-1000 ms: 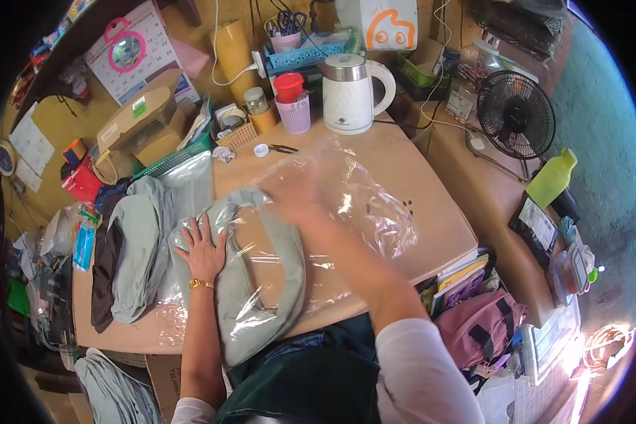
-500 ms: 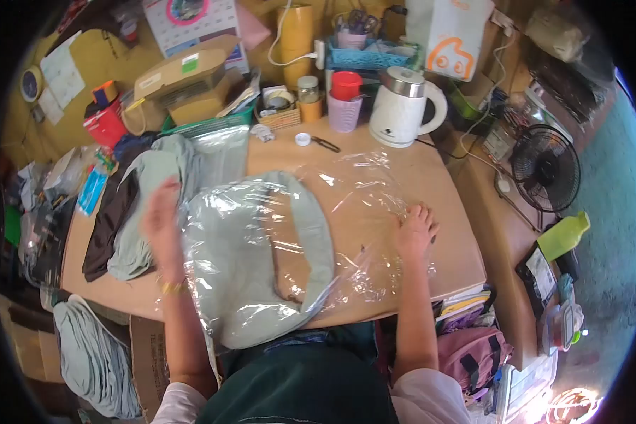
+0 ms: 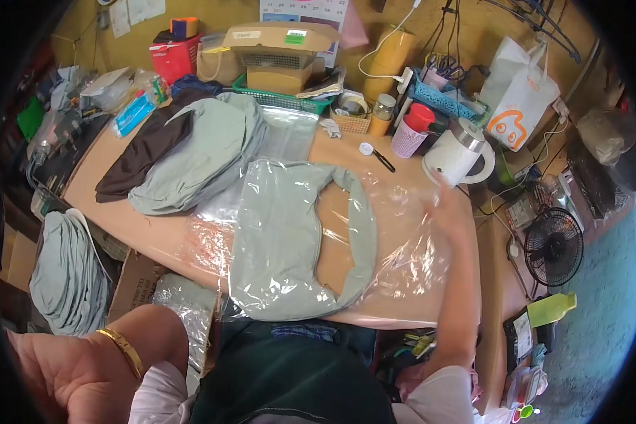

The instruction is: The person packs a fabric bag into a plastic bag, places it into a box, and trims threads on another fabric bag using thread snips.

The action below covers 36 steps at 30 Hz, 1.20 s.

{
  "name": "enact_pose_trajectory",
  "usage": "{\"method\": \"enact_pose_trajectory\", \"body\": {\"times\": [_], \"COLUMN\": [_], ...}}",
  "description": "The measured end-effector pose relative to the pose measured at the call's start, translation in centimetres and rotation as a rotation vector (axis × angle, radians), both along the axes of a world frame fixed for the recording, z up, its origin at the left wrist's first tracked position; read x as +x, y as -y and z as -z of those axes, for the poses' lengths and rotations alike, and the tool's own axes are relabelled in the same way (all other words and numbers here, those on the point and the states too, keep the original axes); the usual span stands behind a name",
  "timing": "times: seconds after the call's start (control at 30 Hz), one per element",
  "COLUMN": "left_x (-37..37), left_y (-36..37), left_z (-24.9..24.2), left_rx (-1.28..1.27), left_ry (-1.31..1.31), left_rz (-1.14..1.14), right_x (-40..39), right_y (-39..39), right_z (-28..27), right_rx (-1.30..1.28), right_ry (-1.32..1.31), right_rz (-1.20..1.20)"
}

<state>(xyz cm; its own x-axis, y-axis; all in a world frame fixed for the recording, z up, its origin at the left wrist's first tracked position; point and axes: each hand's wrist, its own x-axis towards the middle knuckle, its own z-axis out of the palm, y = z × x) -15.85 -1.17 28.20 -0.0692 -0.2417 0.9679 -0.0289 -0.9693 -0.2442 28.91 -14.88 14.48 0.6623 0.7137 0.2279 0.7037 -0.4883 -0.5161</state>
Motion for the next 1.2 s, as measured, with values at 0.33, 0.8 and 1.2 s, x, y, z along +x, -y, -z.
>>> {"method": "enact_pose_trajectory", "body": {"times": [0.33,0.8,1.2], "left_x": [0.1,10.6,5.5], "left_y": [-1.1,-9.0,-14.5], "left_z": [1.9,18.0,22.4], "left_rx": [-0.143,-1.330,-0.834], "left_ry": [0.360,-0.465,-0.737], "left_rz": [0.045,0.644,-0.428], "right_x": [-0.9,5.3,-1.0], "right_y": [-10.1,-2.6,7.5], "right_z": [-19.5,-21.6,15.4], "right_rx": [0.233,0.394,-0.052], "right_ry": [0.350,0.639,0.227], "right_rz": [-0.106,0.076,0.128]}}
